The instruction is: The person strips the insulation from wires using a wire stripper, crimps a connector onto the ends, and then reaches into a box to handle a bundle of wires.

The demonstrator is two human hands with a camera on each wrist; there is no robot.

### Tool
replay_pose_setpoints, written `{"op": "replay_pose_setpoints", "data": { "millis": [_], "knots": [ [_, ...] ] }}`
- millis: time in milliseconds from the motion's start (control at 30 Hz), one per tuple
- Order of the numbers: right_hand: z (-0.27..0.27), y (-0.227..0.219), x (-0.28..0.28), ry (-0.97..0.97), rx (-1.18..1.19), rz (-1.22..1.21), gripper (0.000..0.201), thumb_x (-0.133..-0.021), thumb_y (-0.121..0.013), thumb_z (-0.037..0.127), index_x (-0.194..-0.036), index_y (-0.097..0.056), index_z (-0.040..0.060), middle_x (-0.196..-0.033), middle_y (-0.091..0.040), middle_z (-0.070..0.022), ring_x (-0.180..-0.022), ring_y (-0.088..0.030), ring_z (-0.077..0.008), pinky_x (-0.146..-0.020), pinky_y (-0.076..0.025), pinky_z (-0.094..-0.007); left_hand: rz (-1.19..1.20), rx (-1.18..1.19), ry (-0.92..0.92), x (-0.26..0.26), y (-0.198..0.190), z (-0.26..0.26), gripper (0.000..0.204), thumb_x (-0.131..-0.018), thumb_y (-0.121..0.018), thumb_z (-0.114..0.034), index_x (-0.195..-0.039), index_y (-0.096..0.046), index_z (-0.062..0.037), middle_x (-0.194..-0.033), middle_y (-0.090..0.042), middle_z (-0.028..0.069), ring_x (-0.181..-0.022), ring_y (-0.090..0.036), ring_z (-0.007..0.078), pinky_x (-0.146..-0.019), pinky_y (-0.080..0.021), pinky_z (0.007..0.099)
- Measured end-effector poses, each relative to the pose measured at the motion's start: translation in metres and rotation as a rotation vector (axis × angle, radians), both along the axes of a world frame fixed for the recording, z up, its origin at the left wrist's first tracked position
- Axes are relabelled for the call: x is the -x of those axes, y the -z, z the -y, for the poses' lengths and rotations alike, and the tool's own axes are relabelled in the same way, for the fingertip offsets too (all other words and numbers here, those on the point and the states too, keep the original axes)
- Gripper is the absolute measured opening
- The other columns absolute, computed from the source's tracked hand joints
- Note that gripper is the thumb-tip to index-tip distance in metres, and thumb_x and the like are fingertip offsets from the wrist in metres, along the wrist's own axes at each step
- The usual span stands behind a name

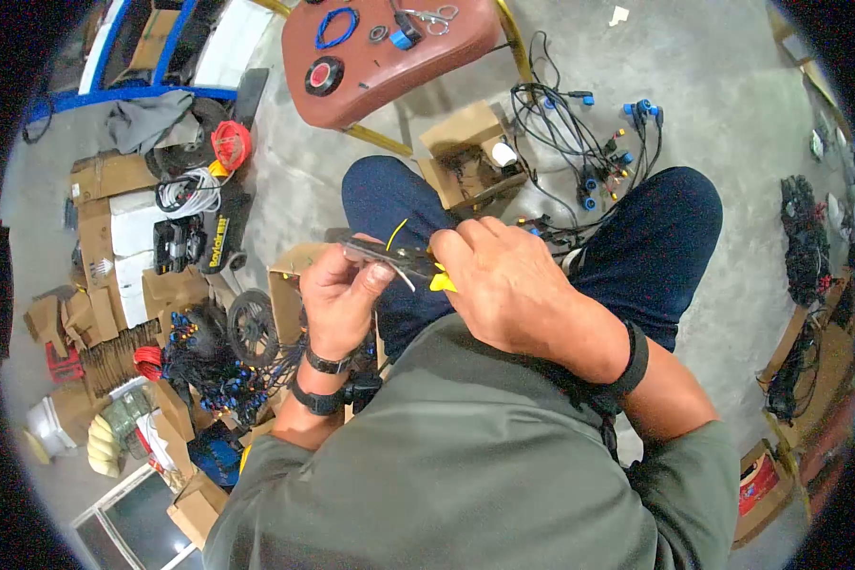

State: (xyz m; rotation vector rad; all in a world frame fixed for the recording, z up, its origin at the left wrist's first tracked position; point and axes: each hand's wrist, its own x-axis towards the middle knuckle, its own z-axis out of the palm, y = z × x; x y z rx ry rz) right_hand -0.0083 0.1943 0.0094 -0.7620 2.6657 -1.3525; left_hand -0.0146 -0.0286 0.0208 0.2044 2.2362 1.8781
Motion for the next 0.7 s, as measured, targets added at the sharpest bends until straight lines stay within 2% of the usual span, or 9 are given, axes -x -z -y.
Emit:
{"op": "replay_pose_setpoints", "data": {
  "millis": [100, 200, 300, 400, 433, 533, 633, 700],
  "knots": [
    [0.002, -0.003, -0.001, 0.032, -0.008, -0.086, 0.030, -0.077, -0.061, 0.010, -0.104, -0.056, -0.0018, -0.084, -0.055, -0.0156, -0.079, -0.056, -0.0342, -0.068, -0.048, -0.0425, 0.029, 0.081, 0.062, 0.001, -0.016, 0.004, 0.013, -0.087, -0.070, 0.000, -0.100, -0.071, 0.0015, -0.096, -0.068, 0.0066, -0.082, -0.060, 0.0095, -0.071, -0.049, 0.0246],
    [0.006, 0.000, -0.001, 0.056, 0.007, -0.171, 0.030, -0.077, -0.058, 0.009, -0.104, -0.056, -0.0033, -0.083, -0.054, -0.0148, -0.077, -0.055, -0.0325, -0.068, -0.048, -0.0409, 0.087, 0.123, 0.057, -0.005, -0.023, 0.007, 0.015, -0.088, -0.070, -0.001, -0.103, -0.070, 0.0000, -0.095, -0.068, 0.0055, -0.082, -0.060, 0.0100, -0.073, -0.050, 0.0246],
    [0.007, 0.005, -0.001, 0.062, 0.028, -0.207, 0.030, -0.079, -0.057, 0.010, -0.106, -0.056, -0.0039, -0.082, -0.055, -0.0146, -0.077, -0.056, -0.0318, -0.067, -0.047, -0.0406, 0.378, -0.016, -0.019, -0.011, -0.031, 0.004, 0.020, -0.089, -0.069, -0.002, -0.108, -0.068, 0.0003, -0.098, -0.067, 0.0054, -0.086, -0.061, 0.0118, -0.077, -0.050, 0.0256],
    [0.008, 0.009, -0.003, 0.047, 0.038, -0.181, 0.028, -0.080, -0.057, 0.010, -0.105, -0.055, -0.0030, -0.081, -0.055, -0.0142, -0.075, -0.056, -0.0316, -0.067, -0.047, -0.0404, 0.324, -0.204, 0.070, -0.013, -0.018, 0.008, 0.025, -0.089, -0.069, -0.004, -0.113, -0.066, 0.0015, -0.102, -0.067, 0.0057, -0.088, -0.062, 0.0124, -0.079, -0.051, 0.0260],
    [0.007, 0.009, -0.004, 0.042, 0.041, -0.173, 0.027, -0.080, -0.057, 0.010, -0.104, -0.055, -0.0026, -0.080, -0.055, -0.0140, -0.074, -0.056, -0.0316, -0.067, -0.047, -0.0404, 0.319, -0.246, 0.079, -0.012, -0.021, 0.004, 0.024, -0.087, -0.071, -0.006, -0.110, -0.065, 0.0026, -0.104, -0.066, 0.0069, -0.089, -0.061, 0.0126, -0.080, -0.051, 0.0270],
    [0.007, 0.008, -0.006, 0.032, 0.043, -0.152, 0.025, -0.080, -0.058, 0.009, -0.102, -0.055, -0.0014, -0.078, -0.055, -0.0137, -0.073, -0.057, -0.0322, -0.066, -0.047, -0.0411, 0.126, -0.102, 0.031, -0.014, -0.019, -0.004, 0.024, -0.085, -0.073, -0.014, -0.100, -0.065, 0.0032, -0.097, -0.067, 0.0105, -0.085, -0.062, 0.0175, -0.078, -0.051, 0.0316],
    [0.007, 0.008, -0.007, 0.014, 0.061, -0.114, 0.025, -0.079, -0.060, 0.009, -0.102, -0.055, -0.0005, -0.079, -0.056, -0.0143, -0.073, -0.058, -0.0338, -0.066, -0.047, -0.0426, 0.102, -0.104, 0.086, -0.013, -0.020, -0.001, 0.021, -0.083, -0.077, -0.008, -0.098, -0.066, 0.0005, -0.097, -0.066, 0.0077, -0.085, -0.061, 0.0134, -0.076, -0.051, 0.0283],
    [0.007, 0.007, -0.009, -0.003, 0.083, -0.066, 0.027, -0.078, -0.062, 0.008, -0.102, -0.055, 0.0001, -0.080, -0.057, -0.0150, -0.075, -0.059, -0.0351, -0.067, -0.048, -0.0438, 0.033, -0.049, 0.127, -0.011, -0.018, 0.002, 0.021, -0.082, -0.078, -0.008, -0.096, -0.066, 0.0003, -0.092, -0.066, 0.0078, -0.082, -0.061, 0.0139, -0.072, -0.050, 0.0279]
  ]
}}
